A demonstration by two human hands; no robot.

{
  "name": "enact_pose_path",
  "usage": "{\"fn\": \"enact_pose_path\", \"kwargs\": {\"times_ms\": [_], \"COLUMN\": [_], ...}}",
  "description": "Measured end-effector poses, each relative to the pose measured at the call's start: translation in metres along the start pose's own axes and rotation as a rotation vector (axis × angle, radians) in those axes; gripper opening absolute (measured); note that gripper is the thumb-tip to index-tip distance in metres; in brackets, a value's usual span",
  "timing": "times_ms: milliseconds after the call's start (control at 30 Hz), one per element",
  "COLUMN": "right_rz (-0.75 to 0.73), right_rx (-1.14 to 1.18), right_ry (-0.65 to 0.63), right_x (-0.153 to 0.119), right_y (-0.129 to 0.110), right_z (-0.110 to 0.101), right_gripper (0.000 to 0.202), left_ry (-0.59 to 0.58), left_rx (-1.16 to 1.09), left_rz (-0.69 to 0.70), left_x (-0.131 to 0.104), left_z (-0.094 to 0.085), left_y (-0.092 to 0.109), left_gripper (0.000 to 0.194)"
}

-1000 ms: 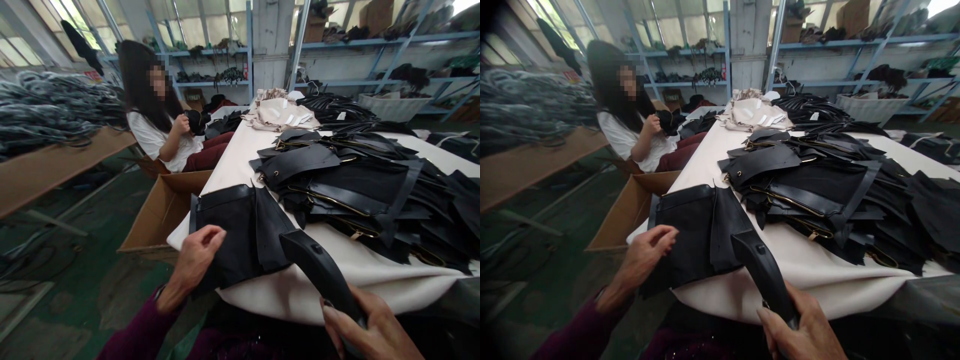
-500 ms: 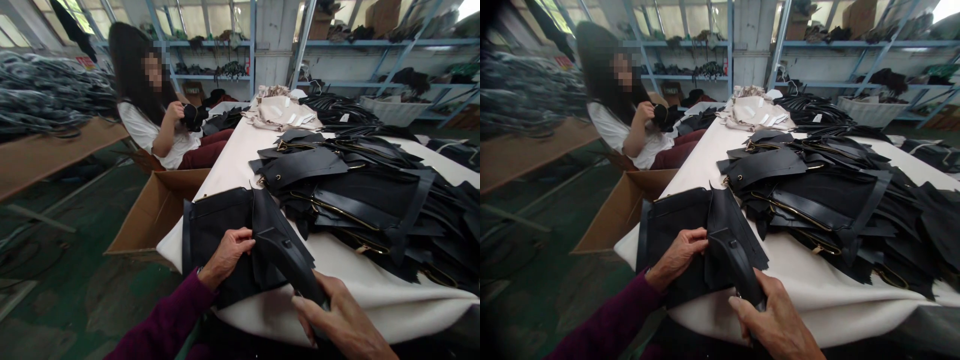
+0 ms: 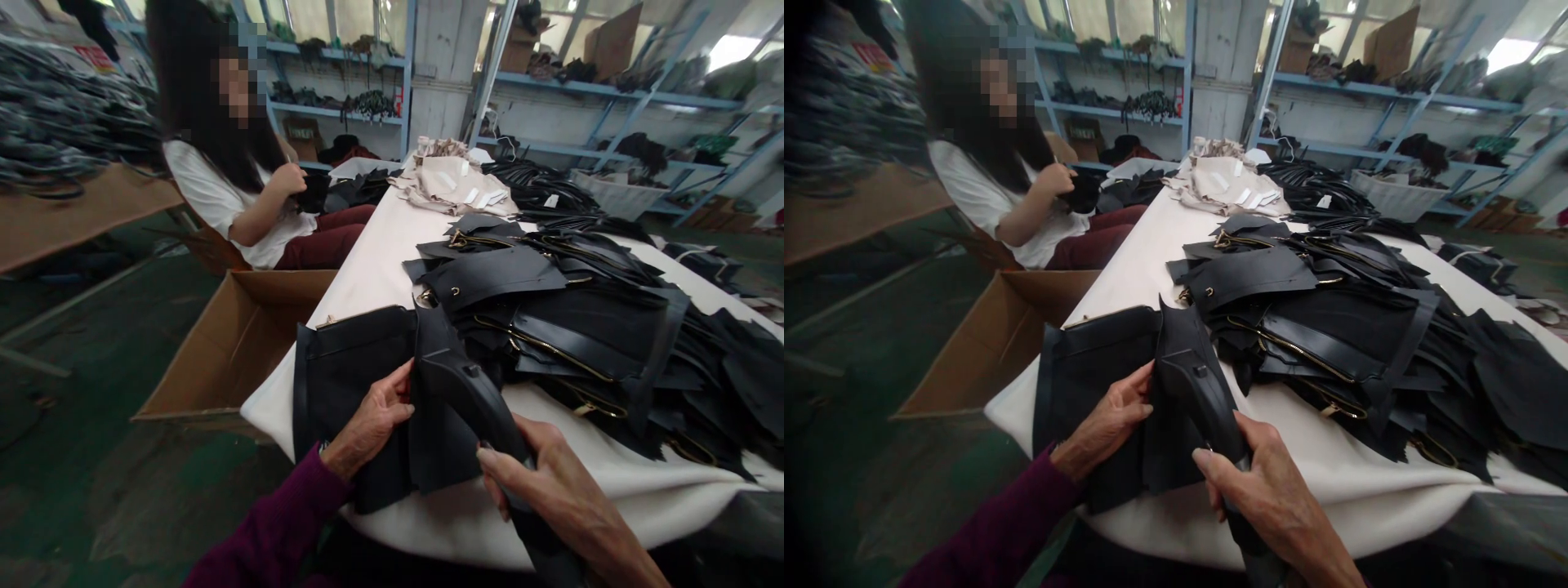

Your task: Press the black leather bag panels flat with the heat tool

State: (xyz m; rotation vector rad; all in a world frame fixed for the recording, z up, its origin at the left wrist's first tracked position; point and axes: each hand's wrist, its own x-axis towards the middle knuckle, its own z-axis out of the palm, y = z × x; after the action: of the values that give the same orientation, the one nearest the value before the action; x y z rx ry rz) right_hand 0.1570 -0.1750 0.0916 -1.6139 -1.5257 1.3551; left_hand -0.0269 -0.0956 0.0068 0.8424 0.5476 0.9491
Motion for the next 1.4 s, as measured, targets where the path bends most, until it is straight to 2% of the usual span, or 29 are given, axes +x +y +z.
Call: {"fn": "enact_pose_path", "kwargs": {"times_ms": [200,300,433,500,600,767,900,1000,1133,1267,1400], "right_rz": [-0.024,-0.020,0.068,0.103,0.152,0.241,0.222,0.177,0.149,0.145,0.151], "right_rx": [-0.011,-0.033,-0.085,-0.112,-0.142,-0.071,-0.021,-0.007,0.006,-0.004,-0.045], "right_ry": [0.020,0.140,0.347,0.397,0.359,0.315,0.217,0.175,0.156,0.248,0.335], "right_x": [0.003,-0.009,-0.048,-0.072,-0.104,-0.132,-0.130,-0.118,-0.099,-0.088,-0.096], "right_y": [-0.010,-0.015,-0.014,-0.009,0.005,0.032,0.044,0.048,0.056,0.059,0.055], "right_z": [0.006,-0.006,-0.025,-0.029,-0.024,-0.001,0.009,0.014,0.015,-0.004,-0.029], "right_gripper": [0.019,0.022,0.029,0.032,0.037,0.034,0.027,0.023,0.025,0.030,0.037], "left_ry": [-0.106,-0.135,-0.140,-0.141,-0.084,0.048,0.066,0.076,0.068,0.039,0.019], "left_rx": [-0.051,0.008,0.091,0.180,0.442,0.789,1.017,1.152,1.088,1.059,1.153], "left_rz": [-0.080,-0.091,-0.071,-0.063,-0.029,0.022,0.025,0.054,0.025,0.006,-0.015], "left_x": [-0.007,-0.010,-0.008,-0.006,-0.009,-0.042,-0.063,-0.059,-0.051,-0.058,-0.074], "left_z": [-0.003,-0.003,-0.002,-0.003,-0.006,-0.006,0.004,0.011,0.013,0.011,0.011], "left_y": [0.005,0.003,-0.002,-0.003,-0.004,-0.004,-0.013,-0.024,-0.034,-0.031,-0.022], "left_gripper": [0.057,0.058,0.061,0.060,0.054,0.048,0.033,0.038,0.039,0.038,0.038]}}
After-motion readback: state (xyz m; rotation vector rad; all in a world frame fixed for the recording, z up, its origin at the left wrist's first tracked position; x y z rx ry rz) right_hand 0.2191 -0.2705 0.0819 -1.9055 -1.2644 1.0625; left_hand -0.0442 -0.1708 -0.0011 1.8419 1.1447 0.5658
